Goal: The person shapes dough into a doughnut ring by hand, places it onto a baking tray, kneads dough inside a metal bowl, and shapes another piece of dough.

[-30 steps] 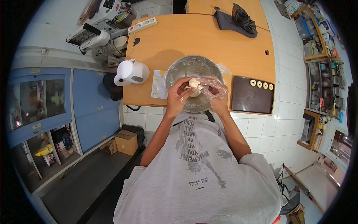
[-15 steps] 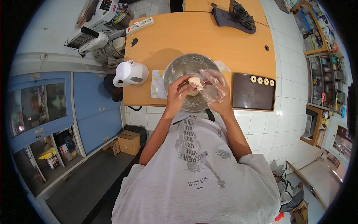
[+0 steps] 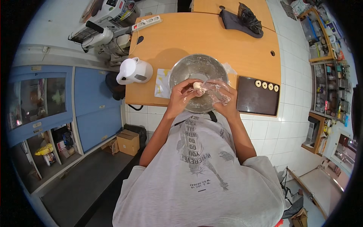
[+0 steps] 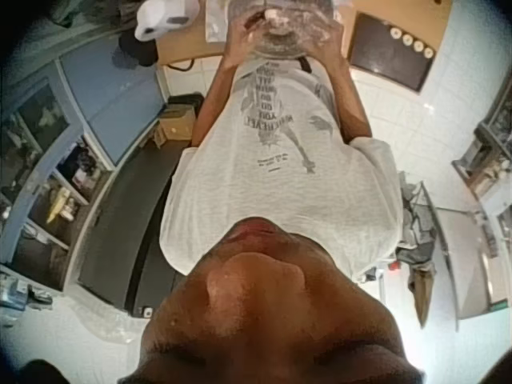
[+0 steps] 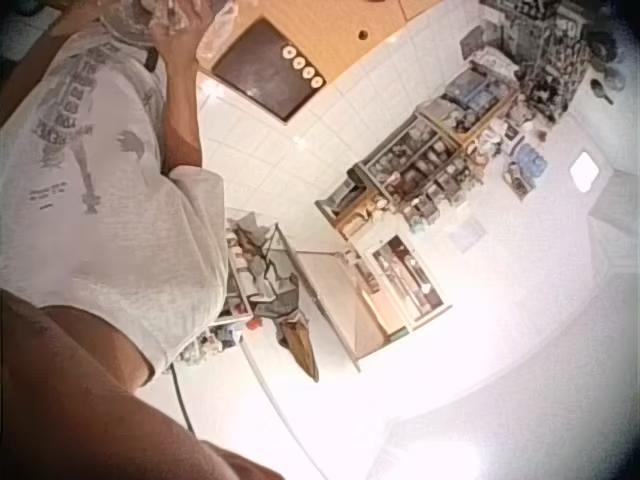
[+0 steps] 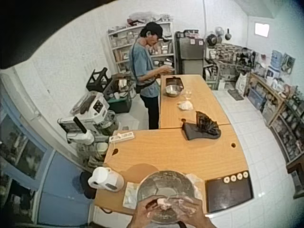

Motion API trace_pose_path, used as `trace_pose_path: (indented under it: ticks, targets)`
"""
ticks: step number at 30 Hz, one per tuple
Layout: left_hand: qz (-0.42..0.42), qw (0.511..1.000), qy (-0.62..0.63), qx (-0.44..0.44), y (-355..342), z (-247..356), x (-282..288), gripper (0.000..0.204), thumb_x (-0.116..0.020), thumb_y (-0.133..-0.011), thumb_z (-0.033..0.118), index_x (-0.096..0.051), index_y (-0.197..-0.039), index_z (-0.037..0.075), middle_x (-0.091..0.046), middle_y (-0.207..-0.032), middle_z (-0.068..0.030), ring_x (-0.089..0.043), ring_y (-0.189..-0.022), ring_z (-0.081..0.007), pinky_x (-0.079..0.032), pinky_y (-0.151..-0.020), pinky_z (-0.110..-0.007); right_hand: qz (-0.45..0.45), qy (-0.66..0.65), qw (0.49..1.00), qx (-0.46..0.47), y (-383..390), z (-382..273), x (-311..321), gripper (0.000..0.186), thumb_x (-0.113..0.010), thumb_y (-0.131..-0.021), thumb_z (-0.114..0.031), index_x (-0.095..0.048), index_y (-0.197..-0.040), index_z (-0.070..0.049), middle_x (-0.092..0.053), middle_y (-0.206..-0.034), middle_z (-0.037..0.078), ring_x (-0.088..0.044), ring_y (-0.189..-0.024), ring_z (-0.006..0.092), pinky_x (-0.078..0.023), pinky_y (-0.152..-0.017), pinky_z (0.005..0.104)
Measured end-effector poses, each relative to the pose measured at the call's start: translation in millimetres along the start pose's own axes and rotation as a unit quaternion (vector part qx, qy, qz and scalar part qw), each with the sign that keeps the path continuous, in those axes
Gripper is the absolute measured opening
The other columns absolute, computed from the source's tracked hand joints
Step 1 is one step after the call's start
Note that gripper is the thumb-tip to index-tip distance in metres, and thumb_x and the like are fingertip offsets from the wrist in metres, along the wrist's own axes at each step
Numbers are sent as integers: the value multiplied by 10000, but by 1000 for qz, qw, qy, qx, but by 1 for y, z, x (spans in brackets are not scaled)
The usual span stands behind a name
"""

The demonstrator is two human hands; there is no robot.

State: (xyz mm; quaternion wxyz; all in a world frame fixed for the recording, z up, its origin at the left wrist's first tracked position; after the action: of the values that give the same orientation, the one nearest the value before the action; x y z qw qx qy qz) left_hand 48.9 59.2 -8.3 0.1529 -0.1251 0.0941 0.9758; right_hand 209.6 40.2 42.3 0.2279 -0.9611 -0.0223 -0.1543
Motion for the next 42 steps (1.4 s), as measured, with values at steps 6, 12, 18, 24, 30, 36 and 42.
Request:
trace_pose_path:
  ticks: [6, 12, 18, 24, 30, 36, 42]
  targets:
    - [10, 1000, 16, -23, 3, 4, 2, 421, -758, -934, 31, -659, -1340, -14, -707, -1253, -88, -665, -1151, -154, -527, -1030, -301, 21, 26, 999, 26, -4, -12, -2, 286, -783, -807, 23, -770, -1090, -17, -731, -1179, 147, -717, -1056, 330, -571, -926, 408]
    - [22, 998, 0, -50, 7, 4, 8, 455, -724, -964, 24, -617, -1405, -15, -676, -1332, -101, -652, -1188, -166, -525, -1055, -322, 43, -32, 998, -14, -13, -17, 2, 316, -817, -786, -3, -764, -1097, -23, -703, -1247, 148, -678, -1145, 342, -541, -984, 435]
    - [34, 998, 14, -50, 9, 8, 12, 466, -732, -953, 14, -595, -1396, -36, -658, -1353, -123, -629, -1245, -194, -514, -1084, -351, -32, 9, 999, 28, -8, -13, -10, 368, -812, -745, 11, -770, -1106, -42, -702, -1263, 145, -673, -1140, 365, -523, -1004, 460]
    - [45, 998, 29, -42, 12, 6, 25, 456, -743, -936, 4, -607, -1369, -41, -656, -1351, -131, -628, -1248, -208, -506, -1096, -357, -53, 30, 995, 81, -27, -34, -19, 386, -783, -723, 43, -774, -1099, -42, -719, -1205, 137, -679, -1108, 355, -537, -975, 452]
    - [20, 995, 95, -32, 8, 4, 29, 440, -749, -933, 21, -626, -1351, -38, -675, -1319, -131, -637, -1227, -201, -505, -1081, -345, -8, 38, 997, 59, -23, -30, -18, 376, -778, -704, 63, -779, -1068, -28, -736, -1111, 121, -713, -1009, 323, -573, -894, 407]
    - [-14, 996, 88, -7, 4, 3, 22, 403, -733, -945, 24, -647, -1334, -35, -697, -1268, -122, -642, -1204, -185, -505, -1049, -325, -11, 47, 998, 45, -22, -36, -16, 336, -815, -738, 35, -778, -1065, -29, -731, -1070, 117, -719, -1003, 306, -579, -884, 402]
    - [7, 996, 60, -69, 1, 28, 18, 416, -757, -907, -30, -660, -1311, -26, -684, -1286, -127, -643, -1218, -212, -527, -1072, -350, 71, -80, 993, -53, -25, -25, -6, 341, -845, -805, -30, -766, -1136, -39, -726, -1146, 123, -715, -1055, 259, -597, -884, 377]
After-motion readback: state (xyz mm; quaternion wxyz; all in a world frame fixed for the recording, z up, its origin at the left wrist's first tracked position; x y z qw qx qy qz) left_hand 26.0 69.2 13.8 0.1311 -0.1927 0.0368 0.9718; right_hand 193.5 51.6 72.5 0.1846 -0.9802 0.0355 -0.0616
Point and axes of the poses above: each hand's wrist, its own y-axis away from the middle knuckle, its own x-axis out of the back of the hand, z = x × y, the point moved 10 cm from there along -y, towards the middle knuckle
